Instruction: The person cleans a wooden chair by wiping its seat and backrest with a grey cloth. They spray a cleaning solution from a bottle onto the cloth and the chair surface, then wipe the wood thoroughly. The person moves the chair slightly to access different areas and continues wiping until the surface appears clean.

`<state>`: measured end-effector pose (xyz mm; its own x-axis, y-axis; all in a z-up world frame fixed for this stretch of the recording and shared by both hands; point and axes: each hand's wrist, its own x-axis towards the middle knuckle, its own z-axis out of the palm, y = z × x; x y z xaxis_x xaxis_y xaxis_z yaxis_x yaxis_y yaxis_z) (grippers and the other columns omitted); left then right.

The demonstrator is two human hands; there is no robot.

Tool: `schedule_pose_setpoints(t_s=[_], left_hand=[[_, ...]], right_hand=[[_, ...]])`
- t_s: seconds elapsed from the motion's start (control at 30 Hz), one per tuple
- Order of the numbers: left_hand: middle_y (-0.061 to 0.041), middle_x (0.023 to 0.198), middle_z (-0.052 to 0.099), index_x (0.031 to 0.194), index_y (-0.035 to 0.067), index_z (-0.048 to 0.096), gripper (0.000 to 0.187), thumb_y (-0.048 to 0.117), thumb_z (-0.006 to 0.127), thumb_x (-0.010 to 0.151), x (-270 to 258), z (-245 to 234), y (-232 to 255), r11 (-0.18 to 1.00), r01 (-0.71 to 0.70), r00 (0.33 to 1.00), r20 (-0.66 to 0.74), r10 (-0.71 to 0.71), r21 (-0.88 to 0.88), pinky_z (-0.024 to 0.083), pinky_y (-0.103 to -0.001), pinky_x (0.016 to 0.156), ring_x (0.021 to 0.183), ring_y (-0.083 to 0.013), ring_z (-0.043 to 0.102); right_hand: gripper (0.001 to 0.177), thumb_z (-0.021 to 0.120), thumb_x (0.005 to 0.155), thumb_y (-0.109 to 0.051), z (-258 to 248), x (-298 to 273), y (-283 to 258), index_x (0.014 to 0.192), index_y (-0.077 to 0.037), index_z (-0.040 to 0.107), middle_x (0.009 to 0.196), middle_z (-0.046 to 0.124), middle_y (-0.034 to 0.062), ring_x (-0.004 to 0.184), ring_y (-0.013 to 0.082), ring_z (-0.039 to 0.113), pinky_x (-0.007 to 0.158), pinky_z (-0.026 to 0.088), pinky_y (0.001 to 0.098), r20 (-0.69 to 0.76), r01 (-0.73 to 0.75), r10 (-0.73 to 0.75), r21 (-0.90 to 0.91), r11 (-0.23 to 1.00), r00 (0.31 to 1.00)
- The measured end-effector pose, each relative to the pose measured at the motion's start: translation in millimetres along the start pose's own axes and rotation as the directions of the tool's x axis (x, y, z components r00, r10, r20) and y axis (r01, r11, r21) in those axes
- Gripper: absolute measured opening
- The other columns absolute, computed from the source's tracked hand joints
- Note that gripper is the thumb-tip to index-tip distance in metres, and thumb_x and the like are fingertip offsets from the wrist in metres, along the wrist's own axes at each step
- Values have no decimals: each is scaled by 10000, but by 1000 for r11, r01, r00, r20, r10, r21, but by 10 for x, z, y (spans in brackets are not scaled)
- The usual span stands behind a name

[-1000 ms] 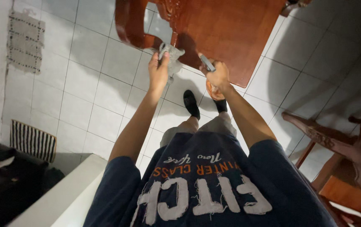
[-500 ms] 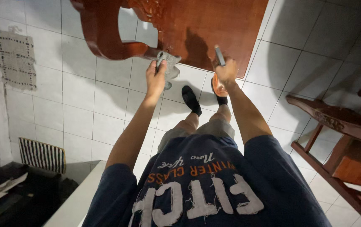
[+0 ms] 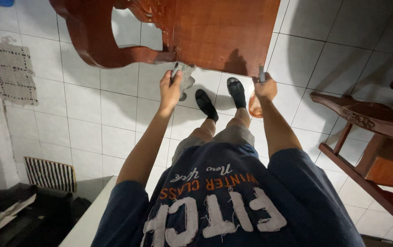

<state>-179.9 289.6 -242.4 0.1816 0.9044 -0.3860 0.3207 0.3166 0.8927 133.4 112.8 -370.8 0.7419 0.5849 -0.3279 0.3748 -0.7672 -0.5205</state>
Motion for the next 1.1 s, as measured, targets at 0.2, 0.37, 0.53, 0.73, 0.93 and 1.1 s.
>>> schedule_pose_setpoints(t_s=[0.2,0.37,0.53,0.73,0.93,1.1], left_hand=[[51,780,540,1009,6,645,264,270,651,1017,-36,46,-92,1000,7,1000,7,-7,-27,411,-246,636,720,-54,447],[45,792,566,1019,10,651,257,267,647,1016,-125,74,-28,999,41,999,14,-41,-7,430,-239,650,726,-54,465],[40,816,587,1018,6,654,259,265,658,1019,-149,132,-33,999,-6,1000,24,8,-47,446,-238,677,745,-59,486],[43,793,552,1013,12,662,259,270,660,1027,-190,155,-80,1000,21,999,29,-21,-14,425,-245,657,726,-63,457],[21,778,573,1013,-5,667,270,264,676,1002,-156,370,-163,997,-28,999,-19,29,71,428,-270,627,705,-77,471],[0,831,660,1035,8,667,272,278,654,1009,-123,865,21,997,-50,999,-1,50,65,490,-270,694,751,-81,551]], right_hand=[[266,812,827,-324,-224,235,-330,910,-92,714,839,740,163,815,400,707,744,550,483,-97,61,-51,103,993,994],[288,792,873,-312,-279,260,-956,1071,-107,749,905,747,166,839,354,735,772,557,458,-10,172,-173,215,961,985],[362,770,852,-351,-396,-100,-1559,1149,-144,743,1026,747,174,928,356,727,841,541,455,328,224,-259,140,964,909],[405,728,855,-357,-355,-189,-1277,1216,-174,708,1049,743,179,977,385,695,869,533,485,432,291,-265,7,957,862],[357,726,869,-411,-517,114,-474,1134,-173,722,993,757,162,947,380,710,850,553,474,295,155,-121,-97,983,948],[415,762,831,-451,-781,336,-308,1129,-165,726,991,760,165,938,386,711,824,548,473,279,205,-231,117,972,932]])
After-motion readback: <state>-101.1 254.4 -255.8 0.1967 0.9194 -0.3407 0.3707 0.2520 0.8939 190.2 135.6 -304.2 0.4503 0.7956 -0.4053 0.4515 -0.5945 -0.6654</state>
